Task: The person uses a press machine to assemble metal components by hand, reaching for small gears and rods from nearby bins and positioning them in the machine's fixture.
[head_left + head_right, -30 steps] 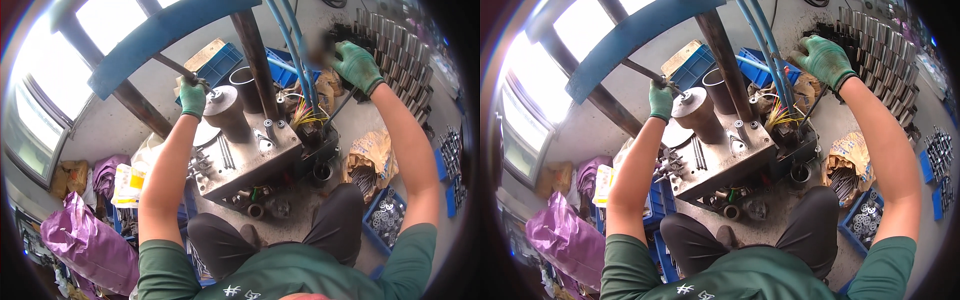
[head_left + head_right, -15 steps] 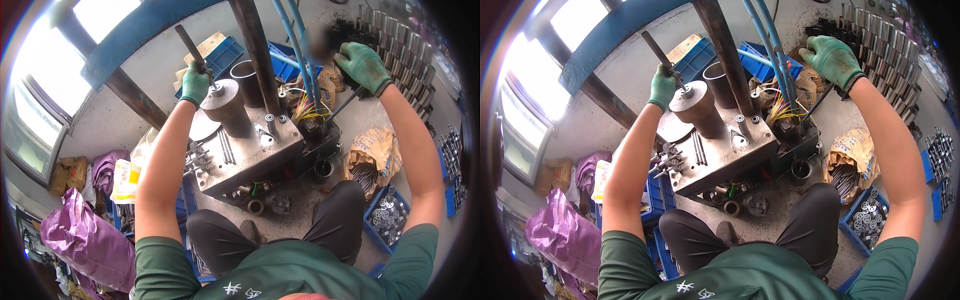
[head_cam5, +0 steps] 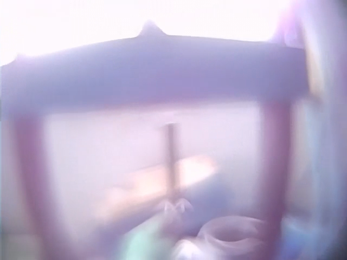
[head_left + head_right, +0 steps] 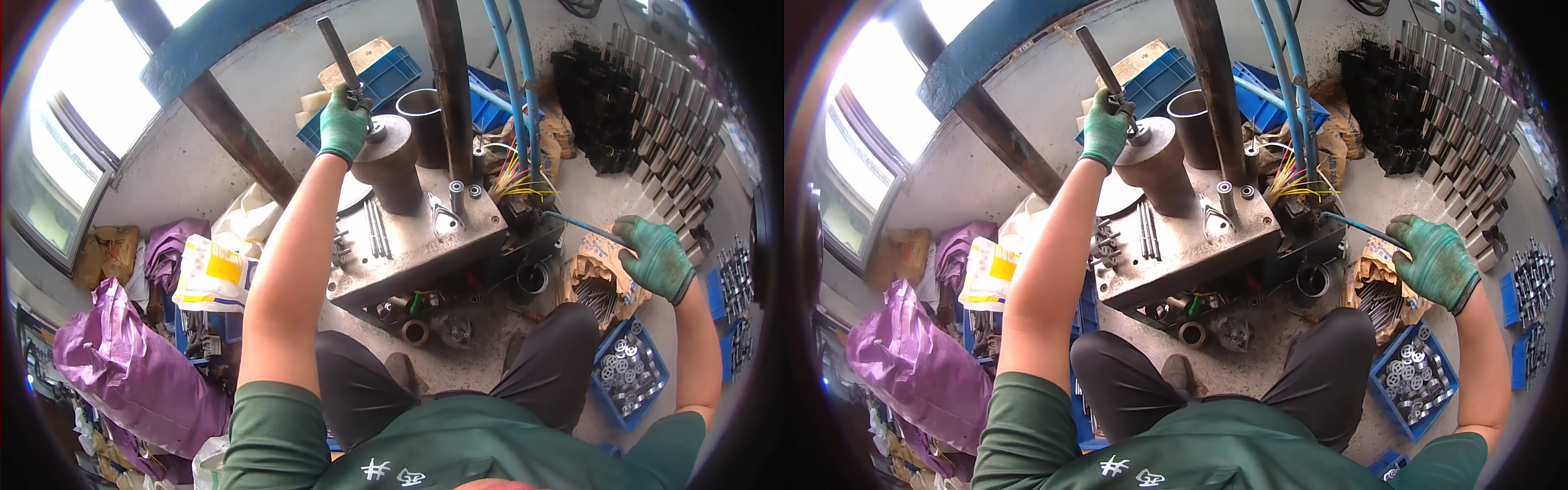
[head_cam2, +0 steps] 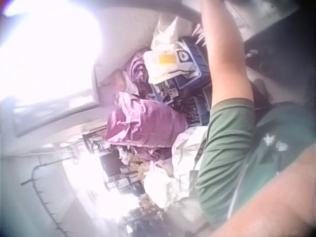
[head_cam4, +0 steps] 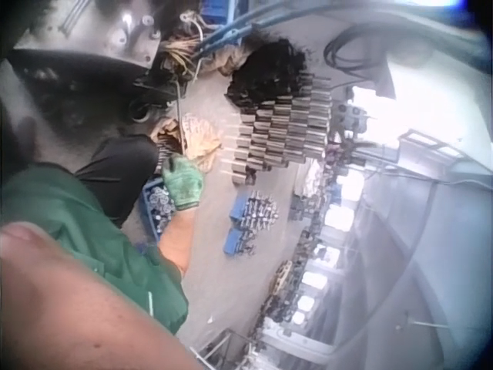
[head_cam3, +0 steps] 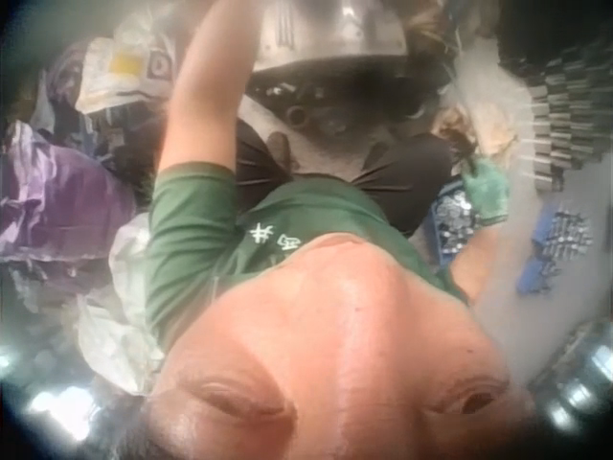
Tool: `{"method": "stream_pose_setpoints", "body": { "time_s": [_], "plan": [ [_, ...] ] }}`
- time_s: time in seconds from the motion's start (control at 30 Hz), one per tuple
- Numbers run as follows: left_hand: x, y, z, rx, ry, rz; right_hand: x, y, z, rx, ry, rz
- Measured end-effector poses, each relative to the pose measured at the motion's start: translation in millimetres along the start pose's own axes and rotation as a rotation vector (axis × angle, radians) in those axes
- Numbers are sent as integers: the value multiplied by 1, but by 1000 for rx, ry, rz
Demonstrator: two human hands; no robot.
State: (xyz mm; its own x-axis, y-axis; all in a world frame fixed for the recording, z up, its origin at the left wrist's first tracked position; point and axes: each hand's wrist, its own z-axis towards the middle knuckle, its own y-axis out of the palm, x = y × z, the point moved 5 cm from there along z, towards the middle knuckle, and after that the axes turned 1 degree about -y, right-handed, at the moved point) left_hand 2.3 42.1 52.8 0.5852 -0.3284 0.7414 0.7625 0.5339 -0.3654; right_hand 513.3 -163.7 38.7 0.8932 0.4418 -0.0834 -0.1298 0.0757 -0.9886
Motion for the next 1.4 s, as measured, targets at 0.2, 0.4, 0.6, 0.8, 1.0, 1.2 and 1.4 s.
{"method": "stream_pose_setpoints", "body": {
  "time_s": [0.2, 0.4, 0.6, 0.8, 1.0, 1.2, 1.4],
  "plan": [
    [-26, 2, -13, 8, -16, -5, -18, 19, 1, -181, -148, 36],
    [-11, 10, -18, -47, -69, -77, -12, 49, -39, -338, -27, -57],
    [-17, 20, -15, -48, -62, -110, -29, 59, -68, -136, 136, -119],
    [-10, 1, -19, -26, -62, 23, -32, 68, -62, -50, 182, -78],
    [-7, 4, -21, -35, -67, 32, -27, 68, -65, -45, 210, -42],
    [-9, 1, -22, -39, -95, -12, -35, 60, -60, -3, 176, -37],
    [6, -4, -29, -43, -103, 2, -36, 63, -62, 36, 154, -31]
  ]
}}
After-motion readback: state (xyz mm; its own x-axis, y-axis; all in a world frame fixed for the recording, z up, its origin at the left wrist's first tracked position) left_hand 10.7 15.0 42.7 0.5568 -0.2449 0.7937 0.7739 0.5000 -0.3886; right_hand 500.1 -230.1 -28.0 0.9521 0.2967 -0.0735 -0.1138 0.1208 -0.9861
